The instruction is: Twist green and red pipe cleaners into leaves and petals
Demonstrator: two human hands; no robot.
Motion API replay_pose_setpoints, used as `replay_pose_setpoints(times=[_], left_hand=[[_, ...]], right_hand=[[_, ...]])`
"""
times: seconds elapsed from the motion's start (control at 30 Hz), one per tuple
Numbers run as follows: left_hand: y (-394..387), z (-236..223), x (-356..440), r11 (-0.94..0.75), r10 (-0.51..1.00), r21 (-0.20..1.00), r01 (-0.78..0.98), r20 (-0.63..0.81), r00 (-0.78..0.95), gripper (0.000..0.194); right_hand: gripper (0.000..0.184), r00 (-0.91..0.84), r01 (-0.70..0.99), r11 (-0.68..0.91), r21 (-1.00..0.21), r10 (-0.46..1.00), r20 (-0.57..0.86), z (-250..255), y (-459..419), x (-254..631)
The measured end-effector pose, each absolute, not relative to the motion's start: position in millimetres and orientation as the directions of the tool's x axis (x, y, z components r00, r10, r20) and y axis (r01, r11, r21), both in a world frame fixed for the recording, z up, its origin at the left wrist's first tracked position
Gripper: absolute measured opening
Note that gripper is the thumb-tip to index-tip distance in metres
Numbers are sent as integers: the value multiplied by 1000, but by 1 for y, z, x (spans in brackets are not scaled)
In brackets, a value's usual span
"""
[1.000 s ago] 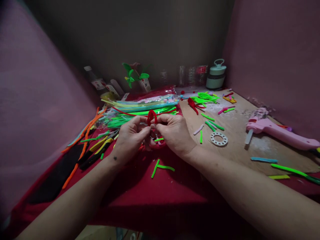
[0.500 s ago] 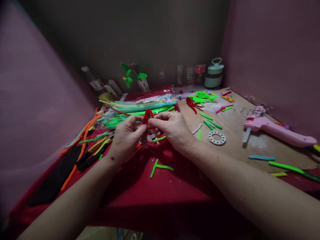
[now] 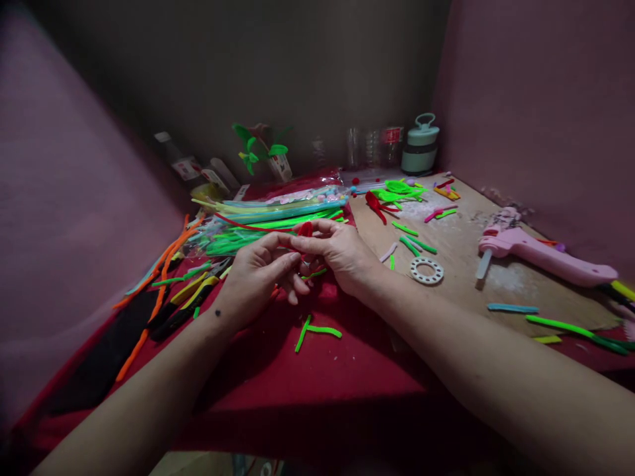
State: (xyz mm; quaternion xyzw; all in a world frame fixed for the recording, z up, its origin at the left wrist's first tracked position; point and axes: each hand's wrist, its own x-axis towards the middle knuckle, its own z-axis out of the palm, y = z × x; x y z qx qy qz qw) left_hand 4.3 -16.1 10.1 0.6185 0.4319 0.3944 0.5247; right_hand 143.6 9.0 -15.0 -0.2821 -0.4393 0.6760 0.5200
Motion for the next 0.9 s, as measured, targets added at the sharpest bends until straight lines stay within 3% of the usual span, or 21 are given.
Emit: replay_pose_setpoints(times=[0.23, 0.37, 0.53, 0.73, 0.9], left_hand=[[-11, 11, 1, -36, 974, 987, 159, -1, 228, 16], [-11, 10, -3, -146, 975, 954, 260, 94, 204, 14], [-10, 3, -7, -553, 832, 694, 462, 426, 355, 9], [-4, 11, -11, -505, 863, 646, 573, 363, 351, 15], [-6, 12, -8, -565, 796, 462, 684, 523, 304, 14]], right_hand=[[27, -203, -446, -42, -894, 978, 55, -9, 10, 145], [25, -162, -481, -80, -873, 987, -1, -9, 13, 145], [19, -100, -547, -141, -825, 990, -102, -8, 18, 148], [18, -109, -543, -114, -832, 992, -65, -7, 19, 150], [20, -161, -523, -124, -843, 986, -45, -10, 14, 145]])
